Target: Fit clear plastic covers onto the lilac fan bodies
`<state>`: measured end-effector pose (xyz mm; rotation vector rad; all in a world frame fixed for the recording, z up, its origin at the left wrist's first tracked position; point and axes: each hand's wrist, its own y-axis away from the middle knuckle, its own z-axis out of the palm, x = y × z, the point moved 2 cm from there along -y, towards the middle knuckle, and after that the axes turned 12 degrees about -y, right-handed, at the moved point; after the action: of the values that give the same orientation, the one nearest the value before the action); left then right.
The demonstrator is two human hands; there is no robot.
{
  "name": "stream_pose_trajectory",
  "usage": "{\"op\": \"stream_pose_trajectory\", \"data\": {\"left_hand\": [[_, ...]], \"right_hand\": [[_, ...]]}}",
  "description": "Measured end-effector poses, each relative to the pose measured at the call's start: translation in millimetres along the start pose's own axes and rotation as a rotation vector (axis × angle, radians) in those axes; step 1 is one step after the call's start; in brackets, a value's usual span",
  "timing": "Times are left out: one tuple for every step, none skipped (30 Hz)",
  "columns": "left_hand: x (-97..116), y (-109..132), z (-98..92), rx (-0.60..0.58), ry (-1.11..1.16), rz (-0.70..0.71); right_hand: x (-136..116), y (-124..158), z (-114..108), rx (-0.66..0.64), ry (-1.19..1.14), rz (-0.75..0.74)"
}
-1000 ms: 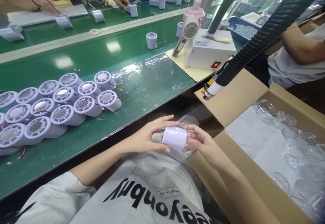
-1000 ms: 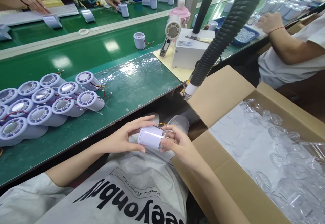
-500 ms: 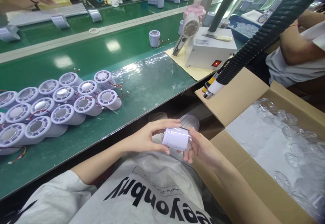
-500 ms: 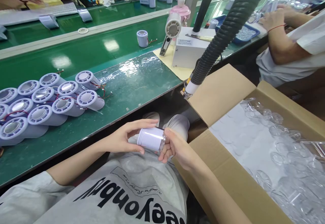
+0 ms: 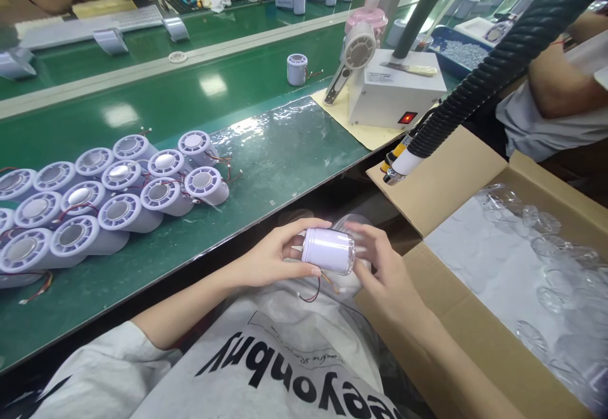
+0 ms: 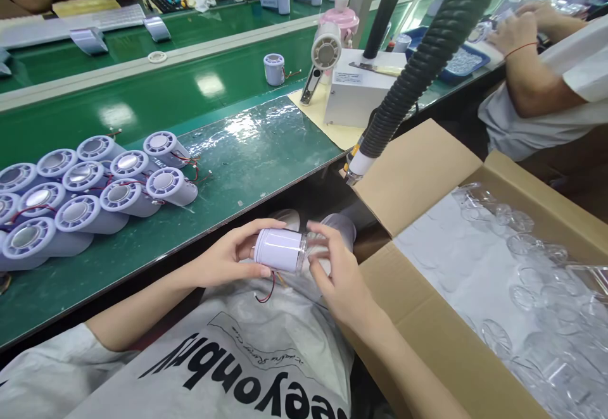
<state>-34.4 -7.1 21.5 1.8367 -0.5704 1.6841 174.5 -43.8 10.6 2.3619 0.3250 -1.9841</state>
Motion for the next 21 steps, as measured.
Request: {"op": "stream_pose_trajectory", "data": {"left_hand": [[0.3,0.1,0.0,-0.007,0.032,-0.017],[0.5,0.1,-0.2,-0.019,0.049,-0.030],[0.9,0.0,-0.7,-0.037,0.049,-0.037],[1.4,-0.1,-1.3,-0.056,0.031,-0.038],[2.3,-0.3,-2.3,-0.071,0.000,-0.030],[3.6,-0.3,-3.3,-0.081,-0.035,-0.010],[5.2,-0.3,-4.3,-0.088,-0.064,0.019],[6.9,-0.1,-5.2,-0.092,-0.086,0.048],[8.4,0.3,-5.8,-0.097,-0.099,0.068],[9.5,0.8,-6.1,-0.106,-0.100,0.072],[9.8,1.3,-6.0,-0.121,-0.089,0.055],[9.4,1.8,-5.6,-0.138,-0.070,0.024],[8.3,2.1,-5.0,-0.150,-0.044,-0.007],[6.5,2.2,-4.2,-0.159,-0.015,-0.035],[3.9,2.0,-3.2,-0.167,0.015,-0.057],[0.3,1.5,-1.8,-0.178,0.044,-0.078],[-4.1,0.8,-0.2,-0.188,0.069,-0.095],[-8.9,0.1,1.5,-0.193,0.091,-0.109],[-13.5,-0.3,3.1,-0.193,0.110,-0.120],[-17.2,-0.4,4.2,-0.185,0.128,-0.128],[-19.5,0.1,4.4,-0.173,0.143,-0.141]], "right_hand": [[-3.1,1.2,-1.0,-0.034,0.082,-0.189],[-5.2,2.5,-1.4,-0.090,0.131,-0.331],[-6.1,3.5,-1.6,-0.149,0.151,-0.407],[-6.0,4.0,-1.9,-0.189,0.138,-0.415],[-5.1,3.9,-2.5,-0.207,0.086,-0.359],[-3.6,3.6,-3.0,-0.208,-0.003,-0.260],[-2.0,3.5,-3.1,-0.203,-0.120,-0.148],[-0.7,3.7,-2.9,-0.195,-0.244,-0.044],[0.2,4.3,-2.5,-0.189,-0.356,0.040],[0.5,5.0,-2.0,-0.185,-0.441,0.100],[0.4,5.8,-1.6,-0.182,-0.493,0.139],[0.2,6.6,-1.7,-0.177,-0.515,0.163],[0.0,7.3,-1.9,-0.170,-0.518,0.179],[0.2,7.8,-2.3,-0.163,-0.509,0.192],[0.7,8.2,-2.6,-0.154,-0.492,0.200],[1.7,8.4,-2.4,-0.146,-0.471,0.208],[3.3,8.5,-1.6,-0.143,-0.450,0.224],[5.3,8.7,0.1,-0.143,-0.437,0.244],[7.4,9.1,2.4,-0.140,-0.433,0.268],[9.1,9.8,5.2,-0.139,-0.439,0.293],[10.1,10.8,7.7,-0.139,-0.455,0.307]]}}
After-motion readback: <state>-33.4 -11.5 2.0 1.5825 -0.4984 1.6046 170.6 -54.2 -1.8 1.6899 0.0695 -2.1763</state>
